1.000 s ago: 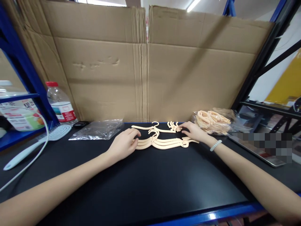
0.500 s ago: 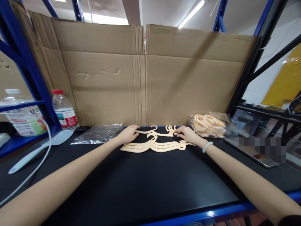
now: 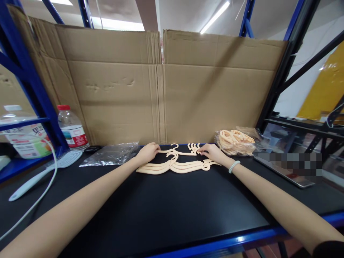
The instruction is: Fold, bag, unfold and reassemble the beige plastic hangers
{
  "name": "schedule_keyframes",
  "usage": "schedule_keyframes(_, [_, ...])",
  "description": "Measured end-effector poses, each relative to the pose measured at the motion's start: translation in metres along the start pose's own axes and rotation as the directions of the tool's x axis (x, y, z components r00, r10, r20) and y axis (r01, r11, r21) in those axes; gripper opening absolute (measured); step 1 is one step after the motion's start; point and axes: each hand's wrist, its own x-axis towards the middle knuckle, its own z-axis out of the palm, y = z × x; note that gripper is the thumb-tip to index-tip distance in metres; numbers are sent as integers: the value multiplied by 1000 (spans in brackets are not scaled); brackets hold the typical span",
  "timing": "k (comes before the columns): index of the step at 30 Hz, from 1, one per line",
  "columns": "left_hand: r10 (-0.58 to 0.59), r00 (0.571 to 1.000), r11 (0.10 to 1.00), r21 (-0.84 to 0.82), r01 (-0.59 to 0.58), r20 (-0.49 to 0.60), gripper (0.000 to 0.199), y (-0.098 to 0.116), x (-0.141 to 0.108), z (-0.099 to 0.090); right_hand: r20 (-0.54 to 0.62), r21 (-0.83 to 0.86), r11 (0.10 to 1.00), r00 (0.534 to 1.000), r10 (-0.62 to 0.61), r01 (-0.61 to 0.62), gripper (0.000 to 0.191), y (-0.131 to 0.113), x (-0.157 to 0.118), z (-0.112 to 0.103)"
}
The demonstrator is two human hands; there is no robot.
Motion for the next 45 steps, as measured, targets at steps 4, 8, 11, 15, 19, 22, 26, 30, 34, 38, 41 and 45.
schedule_keyframes(4, [-16, 999, 1000, -5, 16, -36, 14, 2, -1, -4, -30, 19, 1000, 1000, 0, 1, 22, 2, -2, 0])
schedule_keyframes(8, [-49, 994, 999, -11, 48, -94, 19, 4, -5, -8, -96, 43, 999, 995, 24, -20, 21, 2, -4, -2])
schedule_keyframes(11, [-72, 986, 997, -30, 69, -149, 17, 7, -11, -12, -180, 71, 996, 981, 71, -59, 21, 2, -5, -4])
schedule_keyframes(15, [-111, 971, 992, -85, 95, -211, 15, 14, -22, -16, -306, 152, 981, 937, 166, -125, 21, 2, -7, -7])
schedule_keyframes(19, [-133, 956, 985, -143, 98, -262, 14, 22, -36, -18, -406, 304, 935, 863, 301, -183, 22, 2, -8, -10])
schedule_keyframes(22, [-110, 952, 981, -185, 58, -284, 15, 30, -49, -19, -420, 446, 875, 818, 392, -190, 31, -3, -10, -15])
schedule_keyframes(26, [-52, 953, 974, -224, -17, -298, 18, 41, -71, -19, -375, 654, 740, 783, 496, -155, 35, -21, -12, -28])
schedule_keyframes(30, [8, 944, 961, -259, -99, -331, 26, 47, -90, -16, -206, 922, 384, 773, 601, -53, 31, -50, -15, -35])
schedule_keyframes(34, [-16, 927, 942, -316, -112, -374, 23, 47, -97, -14, -78, 957, 269, 796, 600, -109, 28, -70, -24, -24])
schedule_keyframes(38, [-28, 924, 931, -347, -115, -381, 16, 44, -95, -13, -50, 929, 322, 803, 594, -181, 32, -78, -29, -12])
schedule_keyframes(41, [-39, 940, 920, -379, -99, -340, 15, 43, -95, -11, -72, 926, 341, 809, 584, -163, 47, -80, -29, -13])
schedule_keyframes(45, [-45, 949, 916, -392, -86, -313, 15, 43, -95, -9, 13, 962, 210, 799, 601, -173, 68, -78, -29, -21])
